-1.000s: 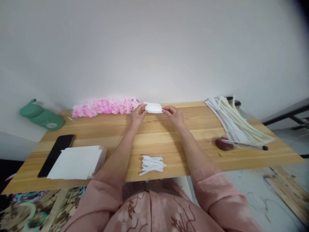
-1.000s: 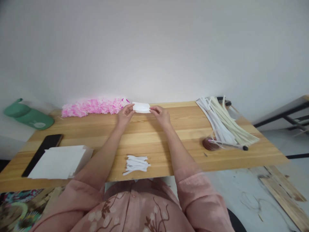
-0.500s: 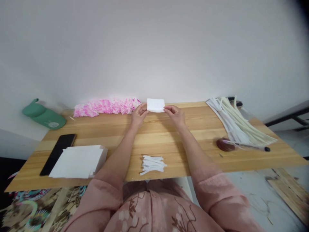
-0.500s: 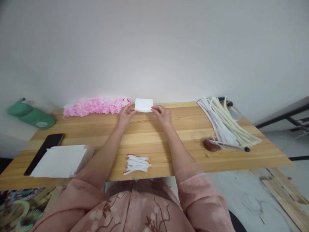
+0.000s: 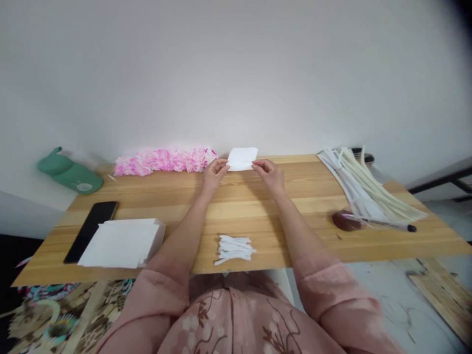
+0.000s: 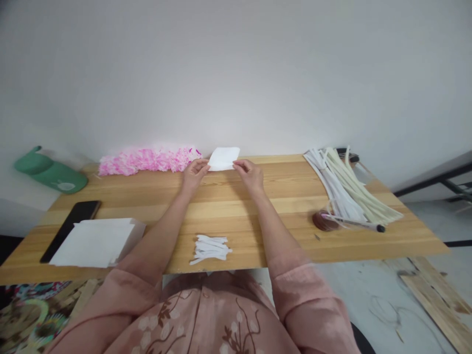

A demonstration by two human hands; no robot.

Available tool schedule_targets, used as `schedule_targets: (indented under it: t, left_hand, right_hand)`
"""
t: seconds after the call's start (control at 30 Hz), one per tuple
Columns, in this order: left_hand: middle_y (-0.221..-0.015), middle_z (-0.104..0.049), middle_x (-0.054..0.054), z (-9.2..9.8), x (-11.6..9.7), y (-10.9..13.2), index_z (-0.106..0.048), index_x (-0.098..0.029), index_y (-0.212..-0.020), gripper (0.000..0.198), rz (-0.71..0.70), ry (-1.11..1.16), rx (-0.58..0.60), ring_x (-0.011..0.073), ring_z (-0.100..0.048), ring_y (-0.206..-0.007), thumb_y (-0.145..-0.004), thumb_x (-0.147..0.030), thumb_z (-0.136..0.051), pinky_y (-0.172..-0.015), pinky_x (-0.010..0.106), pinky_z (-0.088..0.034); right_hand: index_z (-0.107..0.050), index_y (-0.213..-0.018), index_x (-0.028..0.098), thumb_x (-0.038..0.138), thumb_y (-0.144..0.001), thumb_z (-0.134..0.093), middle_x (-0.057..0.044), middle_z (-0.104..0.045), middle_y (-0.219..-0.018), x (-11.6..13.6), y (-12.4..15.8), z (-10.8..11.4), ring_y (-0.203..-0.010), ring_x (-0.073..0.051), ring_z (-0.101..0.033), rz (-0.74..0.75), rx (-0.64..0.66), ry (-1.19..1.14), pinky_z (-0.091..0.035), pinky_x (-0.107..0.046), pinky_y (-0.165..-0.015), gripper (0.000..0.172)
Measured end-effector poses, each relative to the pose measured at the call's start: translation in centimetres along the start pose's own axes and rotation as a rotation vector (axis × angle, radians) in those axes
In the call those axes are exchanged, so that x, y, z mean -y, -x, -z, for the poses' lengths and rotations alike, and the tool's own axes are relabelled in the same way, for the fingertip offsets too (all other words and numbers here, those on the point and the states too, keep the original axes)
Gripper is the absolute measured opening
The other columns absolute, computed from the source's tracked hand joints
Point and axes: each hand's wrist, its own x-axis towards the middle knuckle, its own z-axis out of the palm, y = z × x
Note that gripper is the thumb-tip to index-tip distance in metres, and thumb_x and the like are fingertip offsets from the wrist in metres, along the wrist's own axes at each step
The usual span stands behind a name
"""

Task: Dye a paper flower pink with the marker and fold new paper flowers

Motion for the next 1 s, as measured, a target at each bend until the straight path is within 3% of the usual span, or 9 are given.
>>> schedule_targets:
  t: [0.17, 0.6, 0.83, 1.0]
  left_hand:
    - [-0.077, -0.065, 0.001, 0.06, 0.29, -0.12, -0.06, -0.018, -0.081, 0.027, 0.01, -0.007, -0.011, 0.0115, -0.062, -0.07, -0.069, -0.038, -0.073, -0.069, 0.025, -0.049]
    - [-0.072, -0.066, -0.001, 0.24, 0.28, -0.03, -0.062, -0.017, -0.07, 0.013, -0.007, -0.121, -0.076, 0.0112, -0.06, -0.069, -0.068, -0.025, -0.072, -0.069, 0.025, -0.047]
    - [-0.075, -0.067, 0.0, 0.16, 0.38, -0.29, -0.064, -0.017, -0.075, 0.009, 0.011, -0.059, -0.063, 0.0122, -0.062, -0.074, -0.068, -0.019, -0.069, -0.072, 0.026, -0.048]
    - [-0.082, -0.07, 0.002, 0.28, 0.84, -0.35, -0.068, -0.017, -0.082, 0.015, -0.005, -0.06, -0.048, 0.0129, -0.063, -0.077, -0.068, -0.025, -0.07, -0.076, 0.028, -0.049]
  right_hand:
    - [-0.072, -0.088, 0.02, 0.038, -0.077, -0.066, -0.004, -0.073, -0.088, 0.09, 0.06, 0.01, -0.079, -0.018, -0.066, 0.018, -0.012, 0.024, -0.05, -0.032, -0.075, 0.022]
    - [-0.072, -0.088, 0.02, 0.038, -0.077, -0.066, -0.004, -0.074, -0.089, 0.25, 0.13, 0.05, -0.082, -0.018, -0.067, 0.02, -0.012, 0.018, -0.051, -0.032, -0.075, 0.023]
    - [-0.073, -0.089, 0.02, 0.038, -0.077, -0.066, -0.003, -0.074, -0.089, 0.4, 0.25, 0.01, -0.081, -0.018, -0.067, 0.023, -0.013, 0.02, -0.05, -0.031, -0.075, 0.022]
    - [-0.072, -0.088, 0.02, 0.038, -0.077, -0.066, -0.004, -0.074, -0.089, 0.5, 0.24, 0.05, -0.082, -0.018, -0.067, 0.02, -0.011, 0.012, -0.05, -0.032, -0.076, 0.023]
